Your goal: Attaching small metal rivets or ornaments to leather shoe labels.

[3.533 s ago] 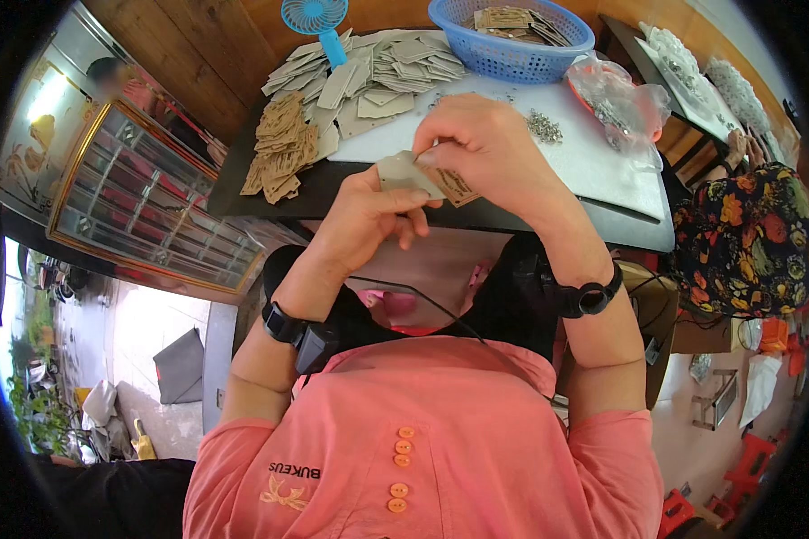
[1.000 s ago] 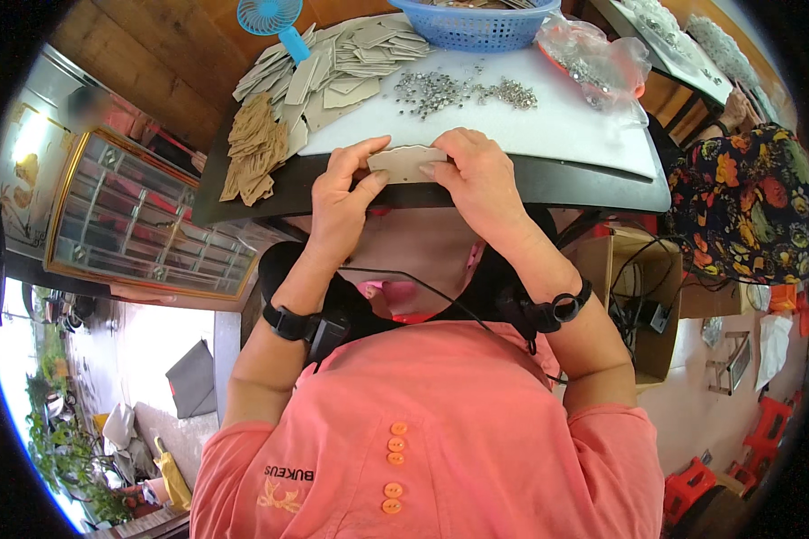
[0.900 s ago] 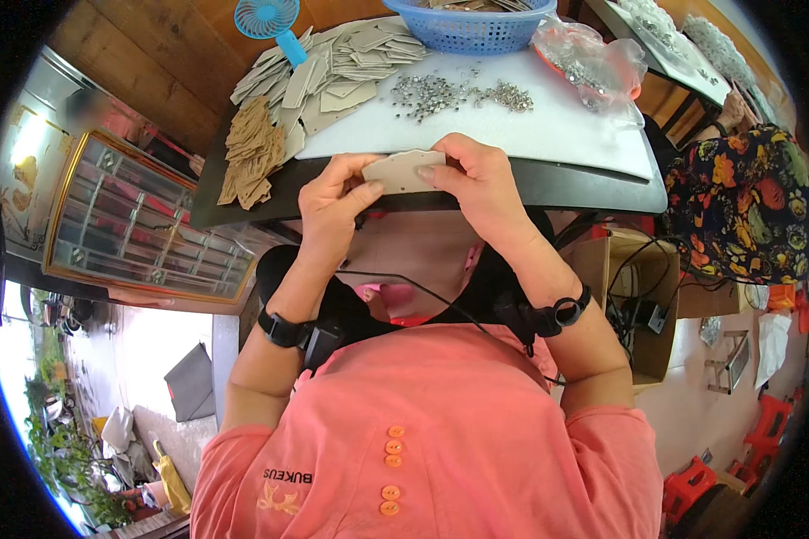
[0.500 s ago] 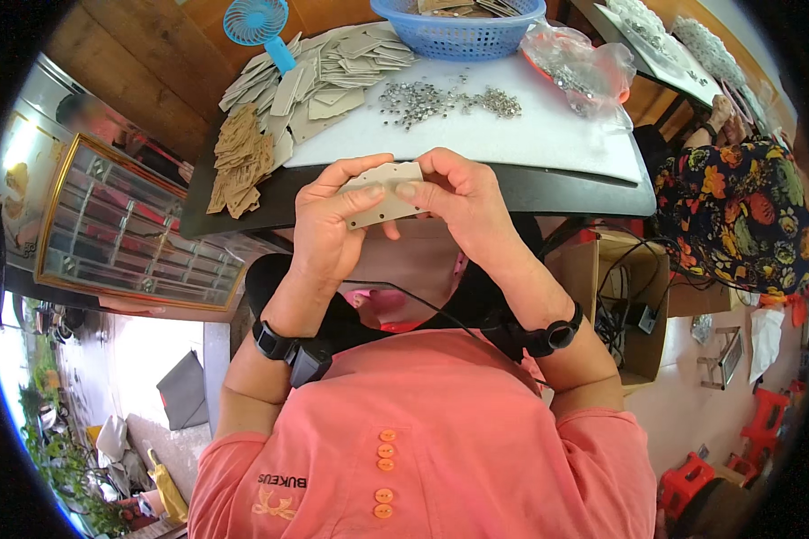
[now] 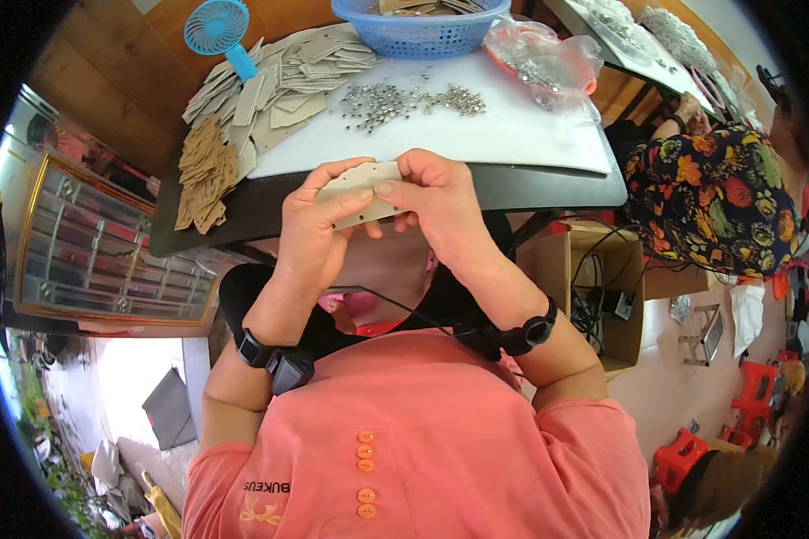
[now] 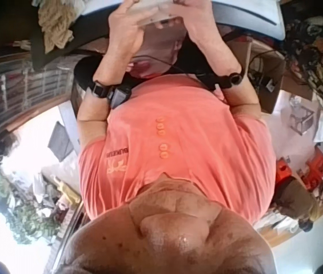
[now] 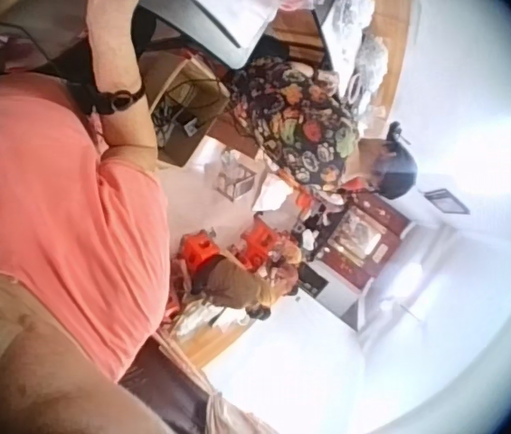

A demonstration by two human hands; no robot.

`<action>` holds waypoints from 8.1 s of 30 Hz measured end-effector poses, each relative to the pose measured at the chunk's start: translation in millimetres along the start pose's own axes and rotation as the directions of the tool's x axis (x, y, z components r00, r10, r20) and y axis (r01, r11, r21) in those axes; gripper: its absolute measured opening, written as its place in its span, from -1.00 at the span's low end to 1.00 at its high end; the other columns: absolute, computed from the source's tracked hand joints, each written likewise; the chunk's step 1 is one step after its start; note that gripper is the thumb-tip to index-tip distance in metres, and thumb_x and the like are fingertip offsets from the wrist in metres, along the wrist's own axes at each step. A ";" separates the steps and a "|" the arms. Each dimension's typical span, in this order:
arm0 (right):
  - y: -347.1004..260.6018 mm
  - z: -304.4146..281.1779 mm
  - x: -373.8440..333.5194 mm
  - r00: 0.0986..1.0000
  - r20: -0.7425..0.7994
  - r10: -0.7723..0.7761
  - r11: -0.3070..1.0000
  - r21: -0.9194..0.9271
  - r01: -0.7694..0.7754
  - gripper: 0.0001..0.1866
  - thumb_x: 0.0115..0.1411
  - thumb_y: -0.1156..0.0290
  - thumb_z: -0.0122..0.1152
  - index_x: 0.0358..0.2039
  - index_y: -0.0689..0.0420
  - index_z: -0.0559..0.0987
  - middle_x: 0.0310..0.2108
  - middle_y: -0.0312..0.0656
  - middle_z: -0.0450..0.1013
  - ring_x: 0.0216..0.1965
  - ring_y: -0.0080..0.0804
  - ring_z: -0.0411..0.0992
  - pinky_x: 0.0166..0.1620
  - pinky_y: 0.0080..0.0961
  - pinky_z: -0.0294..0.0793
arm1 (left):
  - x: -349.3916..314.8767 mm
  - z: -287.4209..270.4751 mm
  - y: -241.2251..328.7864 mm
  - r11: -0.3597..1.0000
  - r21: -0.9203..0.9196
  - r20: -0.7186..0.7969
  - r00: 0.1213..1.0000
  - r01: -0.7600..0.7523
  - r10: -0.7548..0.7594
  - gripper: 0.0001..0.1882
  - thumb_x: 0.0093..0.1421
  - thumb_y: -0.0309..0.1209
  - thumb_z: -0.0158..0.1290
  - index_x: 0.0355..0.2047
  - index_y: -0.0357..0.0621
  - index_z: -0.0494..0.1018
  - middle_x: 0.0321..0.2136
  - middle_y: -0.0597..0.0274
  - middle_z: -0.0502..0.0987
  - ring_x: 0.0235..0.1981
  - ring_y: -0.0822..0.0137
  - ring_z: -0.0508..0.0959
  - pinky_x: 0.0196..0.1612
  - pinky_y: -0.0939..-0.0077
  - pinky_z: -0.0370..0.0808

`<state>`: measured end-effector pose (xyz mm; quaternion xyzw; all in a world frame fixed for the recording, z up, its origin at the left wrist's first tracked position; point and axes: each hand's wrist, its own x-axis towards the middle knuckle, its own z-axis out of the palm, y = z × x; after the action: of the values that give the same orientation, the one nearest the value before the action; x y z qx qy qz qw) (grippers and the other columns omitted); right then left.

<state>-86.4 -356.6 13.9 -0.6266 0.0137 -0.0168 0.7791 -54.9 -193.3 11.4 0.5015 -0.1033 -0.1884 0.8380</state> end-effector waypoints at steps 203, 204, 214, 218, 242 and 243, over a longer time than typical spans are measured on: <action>8.9 10.0 57.3 0.818 0.169 -0.549 0.630 -0.559 0.539 -0.86 -0.08 0.61 0.35 -0.45 0.17 0.60 -0.48 -0.26 0.42 -0.37 -0.37 0.43 -0.27 -0.49 0.39 | 28.6 -38.8 -1.9 0.968 0.193 -0.058 0.983 -0.161 0.175 -0.75 0.07 -0.65 0.16 -0.20 -0.29 0.53 -0.39 0.21 0.58 -0.50 0.47 0.50 -0.53 0.61 0.44; 9.6 10.1 57.4 0.823 0.143 -0.549 0.643 -0.556 0.526 -0.86 -0.09 0.61 0.36 -0.46 0.18 0.60 -0.48 -0.27 0.42 -0.38 -0.40 0.42 -0.27 -0.51 0.38 | 28.2 -39.9 -1.6 0.968 0.190 -0.063 0.982 -0.162 0.177 -0.75 0.07 -0.65 0.16 -0.20 -0.29 0.53 -0.39 0.21 0.58 -0.50 0.47 0.50 -0.53 0.61 0.44; 15.4 6.5 61.1 0.903 0.095 -0.418 0.811 -0.410 0.418 -0.85 -0.06 0.59 0.39 -0.44 0.14 0.61 -0.45 -0.37 0.45 -0.35 -0.56 0.41 -0.23 -0.57 0.39 | 27.2 -42.0 -1.6 0.969 0.173 -0.041 0.981 -0.179 0.189 -0.75 0.04 -0.70 0.17 -0.23 -0.30 0.53 -0.39 0.20 0.58 -0.49 0.48 0.50 -0.55 0.63 0.44; 8.7 11.7 55.4 0.967 0.083 -0.242 0.959 -0.131 0.251 -0.83 0.01 0.61 0.35 -0.35 0.18 0.58 -0.37 -0.35 0.50 -0.34 -0.63 0.43 -0.25 -0.66 0.40 | 26.1 -41.8 -1.3 0.968 0.145 -0.025 0.977 -0.206 0.212 -0.76 0.02 -0.72 0.16 -0.26 -0.29 0.53 -0.38 0.21 0.57 -0.46 0.47 0.51 -0.55 0.64 0.44; 12.0 7.6 25.5 0.823 0.201 -0.532 0.719 -0.405 0.564 -0.87 0.05 0.61 0.33 -0.39 0.21 0.55 -0.42 -0.30 0.47 -0.41 -0.55 0.42 -0.31 -0.61 0.42 | 11.9 -40.4 -2.8 0.705 0.406 0.238 0.812 -0.582 0.533 -0.84 0.08 -0.71 0.17 -0.31 -0.29 0.53 -0.33 0.19 0.56 -0.36 0.52 0.50 -0.35 0.69 0.45; 10.3 8.7 22.6 0.748 0.203 -0.633 0.605 -0.474 0.640 -0.87 0.04 0.60 0.33 -0.40 0.20 0.55 -0.42 -0.26 0.47 -0.43 -0.50 0.43 -0.33 -0.61 0.42 | 8.4 -37.3 0.0 0.704 0.407 0.243 0.811 -0.583 0.532 -0.84 0.08 -0.71 0.17 -0.31 -0.29 0.53 -0.33 0.19 0.56 -0.36 0.52 0.50 -0.35 0.69 0.45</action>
<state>-63.3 -346.9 5.7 -0.7744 -0.2114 -0.2836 0.5245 -33.7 -166.9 -6.5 0.6204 -0.3367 0.0775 0.7041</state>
